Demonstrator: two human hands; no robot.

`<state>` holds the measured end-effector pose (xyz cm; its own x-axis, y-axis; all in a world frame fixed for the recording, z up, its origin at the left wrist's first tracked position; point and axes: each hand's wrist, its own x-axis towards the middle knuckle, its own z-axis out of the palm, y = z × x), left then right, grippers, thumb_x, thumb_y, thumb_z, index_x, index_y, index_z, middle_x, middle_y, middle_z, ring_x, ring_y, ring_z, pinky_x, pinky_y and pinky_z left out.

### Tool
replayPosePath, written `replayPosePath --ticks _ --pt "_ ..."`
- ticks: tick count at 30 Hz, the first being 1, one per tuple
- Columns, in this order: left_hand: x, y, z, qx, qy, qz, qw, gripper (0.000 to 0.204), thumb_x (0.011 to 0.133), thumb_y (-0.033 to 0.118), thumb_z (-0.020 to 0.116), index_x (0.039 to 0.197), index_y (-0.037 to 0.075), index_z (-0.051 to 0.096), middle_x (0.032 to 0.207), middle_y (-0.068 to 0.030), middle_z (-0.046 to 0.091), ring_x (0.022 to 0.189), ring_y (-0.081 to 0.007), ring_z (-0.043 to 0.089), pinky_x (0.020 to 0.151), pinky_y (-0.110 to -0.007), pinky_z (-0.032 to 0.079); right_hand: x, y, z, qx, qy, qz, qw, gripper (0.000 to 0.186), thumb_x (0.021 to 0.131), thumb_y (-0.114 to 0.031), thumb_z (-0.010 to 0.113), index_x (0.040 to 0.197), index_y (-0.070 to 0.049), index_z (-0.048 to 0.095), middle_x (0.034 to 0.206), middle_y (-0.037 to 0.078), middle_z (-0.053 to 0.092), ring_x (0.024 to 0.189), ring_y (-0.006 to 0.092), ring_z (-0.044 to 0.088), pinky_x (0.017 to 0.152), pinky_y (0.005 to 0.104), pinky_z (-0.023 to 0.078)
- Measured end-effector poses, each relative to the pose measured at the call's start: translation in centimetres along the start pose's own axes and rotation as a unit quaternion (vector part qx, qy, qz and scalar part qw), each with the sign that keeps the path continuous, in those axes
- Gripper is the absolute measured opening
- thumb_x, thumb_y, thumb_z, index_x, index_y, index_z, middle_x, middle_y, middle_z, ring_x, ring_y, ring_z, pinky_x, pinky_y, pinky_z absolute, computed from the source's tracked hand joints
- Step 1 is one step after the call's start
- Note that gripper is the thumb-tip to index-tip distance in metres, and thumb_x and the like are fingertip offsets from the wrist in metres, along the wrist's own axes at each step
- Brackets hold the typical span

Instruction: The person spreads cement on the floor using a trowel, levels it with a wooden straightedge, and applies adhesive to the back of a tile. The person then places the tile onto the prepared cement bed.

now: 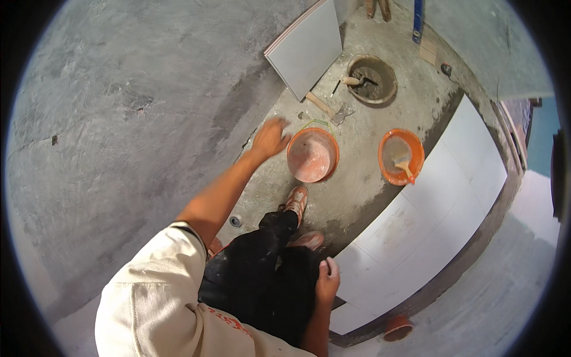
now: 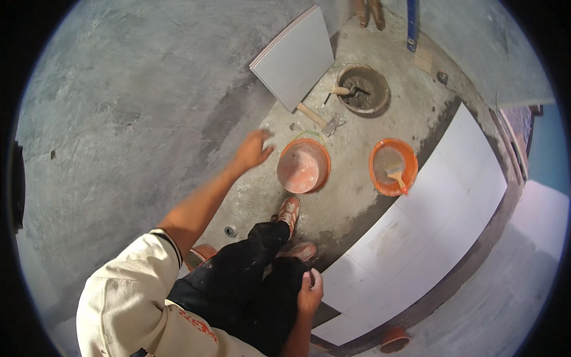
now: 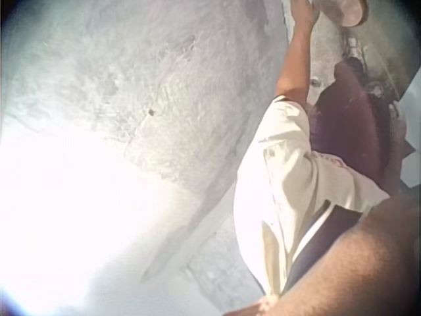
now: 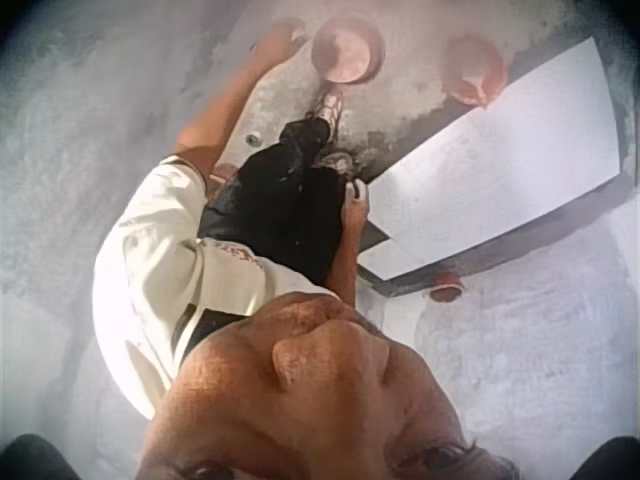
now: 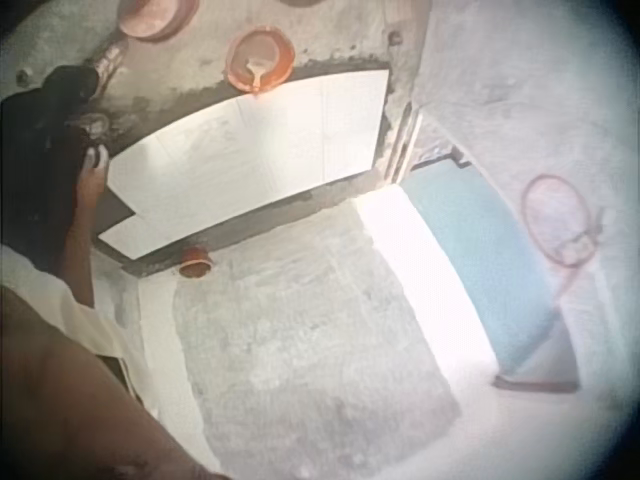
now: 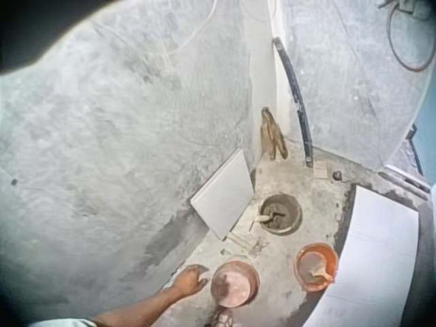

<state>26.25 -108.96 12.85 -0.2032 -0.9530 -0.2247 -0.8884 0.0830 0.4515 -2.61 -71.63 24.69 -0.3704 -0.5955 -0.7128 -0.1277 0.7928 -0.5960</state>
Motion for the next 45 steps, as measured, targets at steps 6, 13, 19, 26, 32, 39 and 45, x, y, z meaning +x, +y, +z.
replayPosePath --ticks 6,13,19,26,32,39,45 --pt "19.0 5.1 -6.0 0.081 0.114 -0.029 0.99 0.053 0.095 0.028 0.075 0.141 0.004 0.063 0.159 -0.0216 0.048 0.147 -0.0407 0.044 0.122 -0.049 0.038 6.4 -17.0 -1.9 0.187 -0.087 0.016 0.978 0.033 0.11 -0.017 0.059 0.135 0.004 0.061 0.113 0.016 0.071 0.098 0.0228 0.072 0.089 0.0351 0.058" --pt "29.9 4.5 -5.1 0.162 0.162 -0.136 0.964 0.074 0.097 0.028 0.072 0.16 0.005 0.042 0.17 -0.0182 0.033 0.159 -0.0371 0.028 0.13 -0.048 0.027 17.7 -16.2 -3.1 -0.082 -0.337 0.067 0.935 0.039 0.105 -0.023 0.065 0.133 0.004 0.064 0.108 0.013 0.074 0.095 0.0176 0.072 0.086 0.0316 0.056" --pt "30.5 4.4 -2.4 0.228 0.2 -0.157 0.94 0.07 0.094 0.018 0.071 0.158 0.005 0.045 0.167 -0.0182 0.038 0.155 -0.0382 0.033 0.128 -0.049 0.029 22.9 -16.4 -9.3 0.015 -0.297 0.161 0.941 0.039 0.105 -0.02 0.064 0.136 0.004 0.061 0.106 0.009 0.07 0.088 0.0152 0.071 0.08 0.0287 0.056" --pt "32.5 7.0 -3.8 0.144 0.224 -0.227 0.937 0.066 0.088 0.019 0.081 0.149 0.009 0.056 0.149 -0.0169 0.054 0.144 -0.0381 0.045 0.118 -0.049 0.042 26.5 -17.3 -9.8 -0.023 -0.327 0.141 0.934 0.039 0.106 -0.025 0.065 0.134 0.003 0.063 0.111 0.013 0.074 0.091 0.0172 0.074 0.081 0.0304 0.058" --pt "35.9 8.1 -5.2 0.105 0.04 -0.26 0.959 0.05 0.096 0.031 0.075 0.142 0.016 0.066 0.139 -0.0138 0.063 0.13 -0.0352 0.061 0.104 -0.048 0.054 28.4 -18.5 -11.3 0.021 -0.314 0.176 0.933 0.04 0.107 -0.024 0.062 0.136 0.003 0.061 0.114 0.013 0.071 0.089 0.0181 0.073 0.079 0.03 0.058" --pt "35.9 7.5 -4.0 0.056 0.003 -0.229 0.972 0.046 0.098 0.035 0.072 0.133 0.005 0.07 0.113 -0.0231 0.076 0.108 -0.0423 0.072 0.098 -0.05 0.056 29.4 -19.4 -11.0 0.066 -0.307 0.215 0.925 0.041 0.108 -0.025 0.06 0.137 0.003 0.059 0.108 0.011 0.068 0.092 0.0189 0.072 0.083 0.0317 0.057" --pt "27.5 8.0 -8.6 0.049 0.058 -0.222 0.972 0.047 0.096 0.037 0.076 0.126 0.0 0.073 0.09 -0.0279 0.073 0.086 -0.0432 0.073 0.081 -0.05 0.055 29.7 -19.2 -12.1 0.11 -0.307 0.226 0.918 0.043 0.108 -0.027 0.062 0.141 0.0 0.058 0.113 0.01 0.068 0.094 0.0189 0.073 0.083 0.0311 0.058"
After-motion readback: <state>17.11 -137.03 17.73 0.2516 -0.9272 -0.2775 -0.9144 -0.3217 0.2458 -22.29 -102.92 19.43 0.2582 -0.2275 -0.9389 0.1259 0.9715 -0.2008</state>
